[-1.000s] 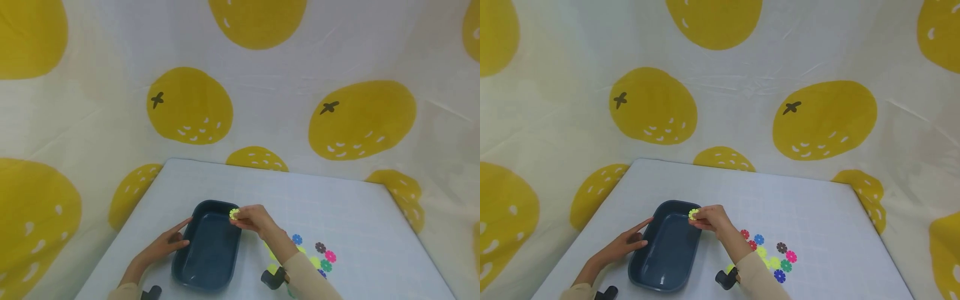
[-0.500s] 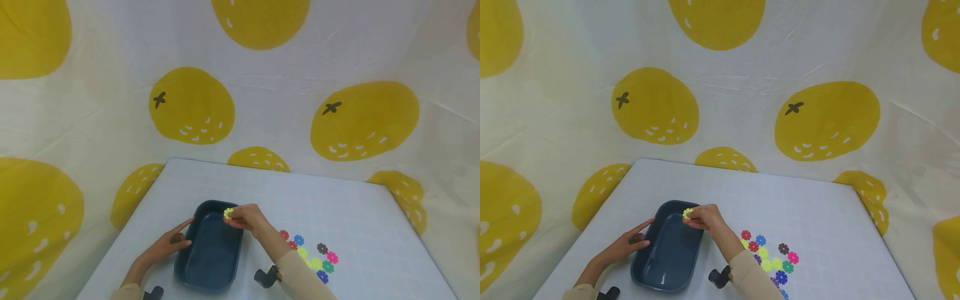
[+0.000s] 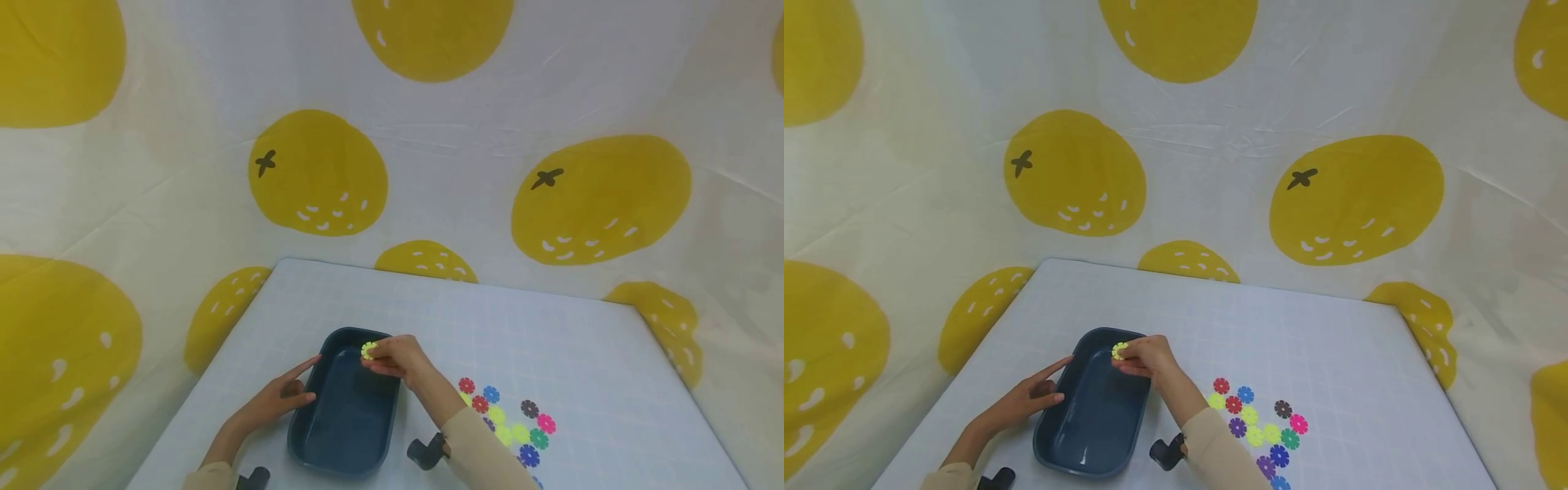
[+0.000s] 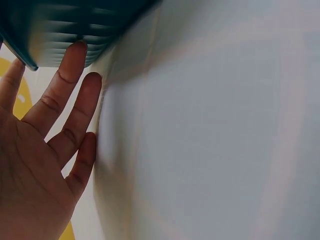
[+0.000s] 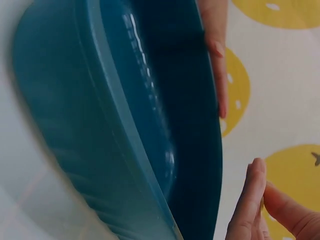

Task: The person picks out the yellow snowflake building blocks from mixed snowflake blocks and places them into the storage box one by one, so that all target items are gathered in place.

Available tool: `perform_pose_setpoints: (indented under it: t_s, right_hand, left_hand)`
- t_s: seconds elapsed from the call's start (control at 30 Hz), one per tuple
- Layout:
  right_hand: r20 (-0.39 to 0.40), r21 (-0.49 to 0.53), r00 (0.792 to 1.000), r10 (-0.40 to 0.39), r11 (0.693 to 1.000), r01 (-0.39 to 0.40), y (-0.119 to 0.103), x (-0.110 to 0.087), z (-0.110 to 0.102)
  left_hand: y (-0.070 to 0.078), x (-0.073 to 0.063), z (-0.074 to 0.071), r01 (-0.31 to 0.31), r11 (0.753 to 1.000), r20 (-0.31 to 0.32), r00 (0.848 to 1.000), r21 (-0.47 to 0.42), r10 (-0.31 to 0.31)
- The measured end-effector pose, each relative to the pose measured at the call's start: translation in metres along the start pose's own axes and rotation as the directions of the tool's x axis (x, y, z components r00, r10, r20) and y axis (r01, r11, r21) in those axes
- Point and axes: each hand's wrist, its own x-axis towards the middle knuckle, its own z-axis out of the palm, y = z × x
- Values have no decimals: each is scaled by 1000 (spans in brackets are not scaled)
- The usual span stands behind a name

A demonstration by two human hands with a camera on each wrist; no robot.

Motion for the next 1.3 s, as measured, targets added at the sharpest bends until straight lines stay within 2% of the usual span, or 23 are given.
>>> perform_pose_setpoints:
  t_s: [0.63, 0.93, 1.13, 1.3]
  right_hand:
    - [-29, 10, 999, 31, 999, -31, -4, 23, 26]
    - [-73, 43, 995, 63, 997, -60, 4, 33, 35]
    - [-90, 53, 993, 81, 996, -77, 8, 38, 39]
    - [-92, 59, 992, 84, 995, -79, 10, 41, 41]
  left_hand:
    - [-4, 1, 0, -12, 1000, 0, 1000, 7, 12]
    - [-4, 0, 0, -2, 1000, 11, 1000, -26, 2]
    - [-4, 0, 1, -22, 999, 18, 1000, -23, 22]
    - [-4, 0, 1, -4, 1000, 8, 1000, -14, 5]
